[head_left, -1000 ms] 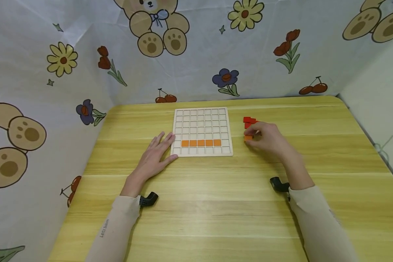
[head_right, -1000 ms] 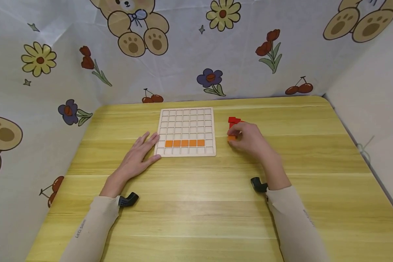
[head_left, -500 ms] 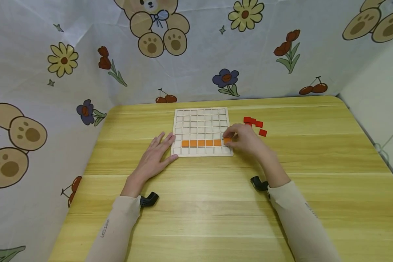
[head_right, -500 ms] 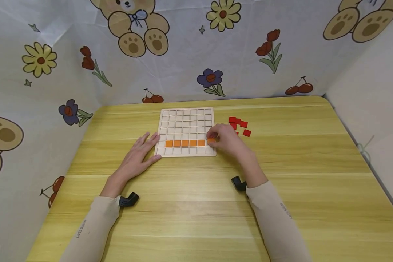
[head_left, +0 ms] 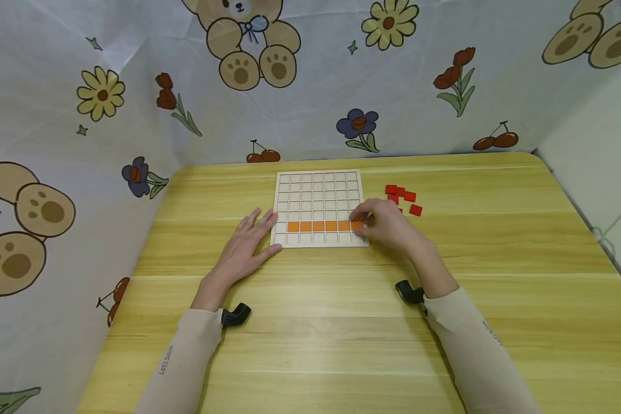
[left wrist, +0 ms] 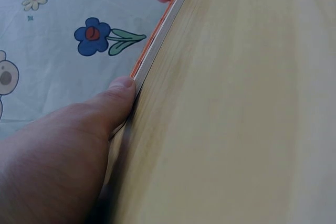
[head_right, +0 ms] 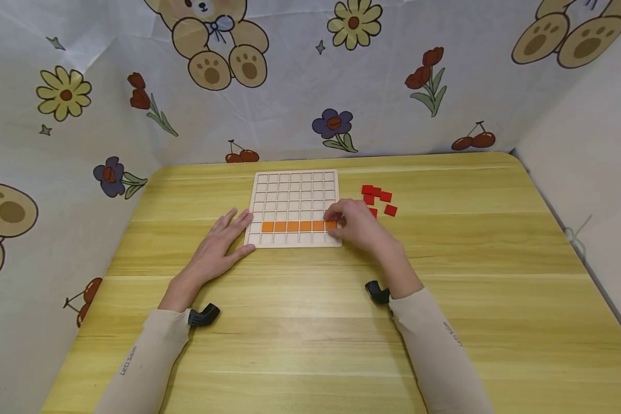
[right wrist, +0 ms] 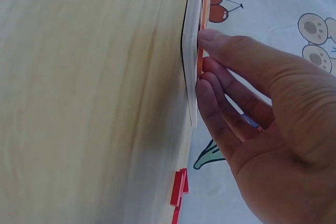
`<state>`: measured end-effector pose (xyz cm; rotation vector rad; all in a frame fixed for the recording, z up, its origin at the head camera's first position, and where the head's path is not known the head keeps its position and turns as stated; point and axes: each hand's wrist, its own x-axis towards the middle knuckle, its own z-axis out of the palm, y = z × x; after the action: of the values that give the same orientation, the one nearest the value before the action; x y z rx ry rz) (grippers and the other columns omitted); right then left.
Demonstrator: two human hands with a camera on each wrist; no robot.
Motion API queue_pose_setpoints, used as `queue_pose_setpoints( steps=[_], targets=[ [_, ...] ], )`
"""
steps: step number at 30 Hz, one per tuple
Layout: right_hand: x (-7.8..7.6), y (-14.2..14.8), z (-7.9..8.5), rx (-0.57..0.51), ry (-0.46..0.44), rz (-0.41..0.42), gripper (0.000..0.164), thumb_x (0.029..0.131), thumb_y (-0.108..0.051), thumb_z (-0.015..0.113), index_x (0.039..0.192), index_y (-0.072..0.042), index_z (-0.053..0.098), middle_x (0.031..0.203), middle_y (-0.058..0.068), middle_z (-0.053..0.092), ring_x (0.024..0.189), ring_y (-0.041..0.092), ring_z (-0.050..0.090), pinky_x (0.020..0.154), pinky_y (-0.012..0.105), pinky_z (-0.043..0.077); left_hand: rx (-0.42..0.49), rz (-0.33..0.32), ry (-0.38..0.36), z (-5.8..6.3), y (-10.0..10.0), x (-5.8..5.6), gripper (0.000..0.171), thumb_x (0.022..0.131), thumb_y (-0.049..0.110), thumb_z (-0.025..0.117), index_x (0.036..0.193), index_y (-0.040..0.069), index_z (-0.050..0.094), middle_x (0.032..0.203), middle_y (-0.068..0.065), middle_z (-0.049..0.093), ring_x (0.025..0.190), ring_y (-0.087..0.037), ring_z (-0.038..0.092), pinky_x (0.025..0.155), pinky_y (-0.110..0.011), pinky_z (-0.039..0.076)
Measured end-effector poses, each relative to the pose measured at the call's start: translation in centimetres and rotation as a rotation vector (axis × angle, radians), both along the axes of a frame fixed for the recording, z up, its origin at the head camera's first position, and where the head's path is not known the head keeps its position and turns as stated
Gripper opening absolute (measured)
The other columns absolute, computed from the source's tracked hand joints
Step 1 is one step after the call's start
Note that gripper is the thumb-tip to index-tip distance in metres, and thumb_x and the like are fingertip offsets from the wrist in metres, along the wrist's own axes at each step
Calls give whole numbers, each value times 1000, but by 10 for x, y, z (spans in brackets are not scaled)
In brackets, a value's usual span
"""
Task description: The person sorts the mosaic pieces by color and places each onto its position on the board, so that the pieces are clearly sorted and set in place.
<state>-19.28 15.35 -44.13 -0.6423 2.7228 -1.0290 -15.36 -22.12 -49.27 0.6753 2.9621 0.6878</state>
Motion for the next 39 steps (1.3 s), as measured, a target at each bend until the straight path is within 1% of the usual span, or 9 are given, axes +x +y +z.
queue_pose_setpoints(
  steps=[6, 11, 14, 20, 24, 28, 33, 36, 39],
  targets=[
    [1, 8, 0, -48, 31, -36, 28, 88, -7, 85, 115, -6, 78, 116, 9, 74, 105, 28, 66, 96, 46, 61, -3, 2, -1, -1, -1, 0, 77, 106, 57, 55, 170, 27, 24, 176, 8, 23, 166, -27, 8, 136, -50, 5],
    [-2, 26, 2, -92, 112, -104, 26, 90, -3, 82, 116, -3, 77, 116, 13, 75, 106, 31, 68, 91, 49, 63, -3, 1, 3, 0, -1, 0, 77, 106, 57, 55, 170, 27, 24, 176, 8, 23, 166, -27, 9, 136, -49, 6],
    [-4, 39, 2, -83, 152, -126, 26, 90, -1, 81, 116, 0, 76, 115, 16, 76, 106, 34, 69, 89, 51, 64, -2, 0, 6, 0, -1, 0, 77, 106, 57, 55, 170, 27, 24, 176, 8, 23, 166, -27, 9, 136, -49, 6],
    [-2, 70, 4, -54, 175, -198, 27, 90, 0, 82, 116, 0, 76, 115, 20, 75, 106, 37, 68, 90, 57, 62, -2, 1, 13, 1, -1, 0, 77, 106, 57, 55, 170, 27, 24, 176, 8, 24, 166, -27, 9, 136, -49, 6],
    [1, 92, 5, -66, 167, -246, 28, 92, -3, 81, 119, 1, 75, 117, 23, 73, 109, 41, 65, 93, 62, 60, 0, 2, 7, 1, 0, 0, 77, 106, 57, 55, 170, 27, 24, 176, 8, 23, 166, -26, 8, 136, -49, 6],
    [2, 107, 3, -69, 126, -283, 29, 93, -3, 79, 121, 3, 73, 119, 26, 71, 111, 42, 63, 95, 63, 59, 2, 1, 5, 0, 0, 1, 77, 106, 56, 56, 170, 27, 24, 176, 7, 24, 166, -26, 8, 136, -49, 6],
    [2, 113, -2, -34, 54, -315, 29, 94, -3, 77, 122, 0, 72, 120, 23, 71, 113, 41, 66, 97, 60, 59, 1, 1, 0, 0, 0, 1, 77, 106, 55, 56, 170, 27, 24, 176, 7, 23, 166, -26, 8, 136, -49, 6],
    [1, 114, -5, -2, 43, -314, 27, 95, -5, 77, 122, -1, 73, 120, 22, 71, 111, 40, 67, 97, 59, 59, 0, 3, 0, 0, 0, 1, 77, 106, 56, 56, 170, 27, 23, 176, 7, 23, 166, -25, 8, 136, -49, 6],
    [0, 114, -8, 15, 57, -303, 26, 95, -5, 77, 120, -2, 74, 118, 21, 72, 110, 39, 66, 96, 58, 59, 0, 4, 0, 0, 0, 1, 77, 106, 56, 56, 170, 27, 23, 176, 7, 23, 166, -25, 8, 136, -49, 6]
  ],
)
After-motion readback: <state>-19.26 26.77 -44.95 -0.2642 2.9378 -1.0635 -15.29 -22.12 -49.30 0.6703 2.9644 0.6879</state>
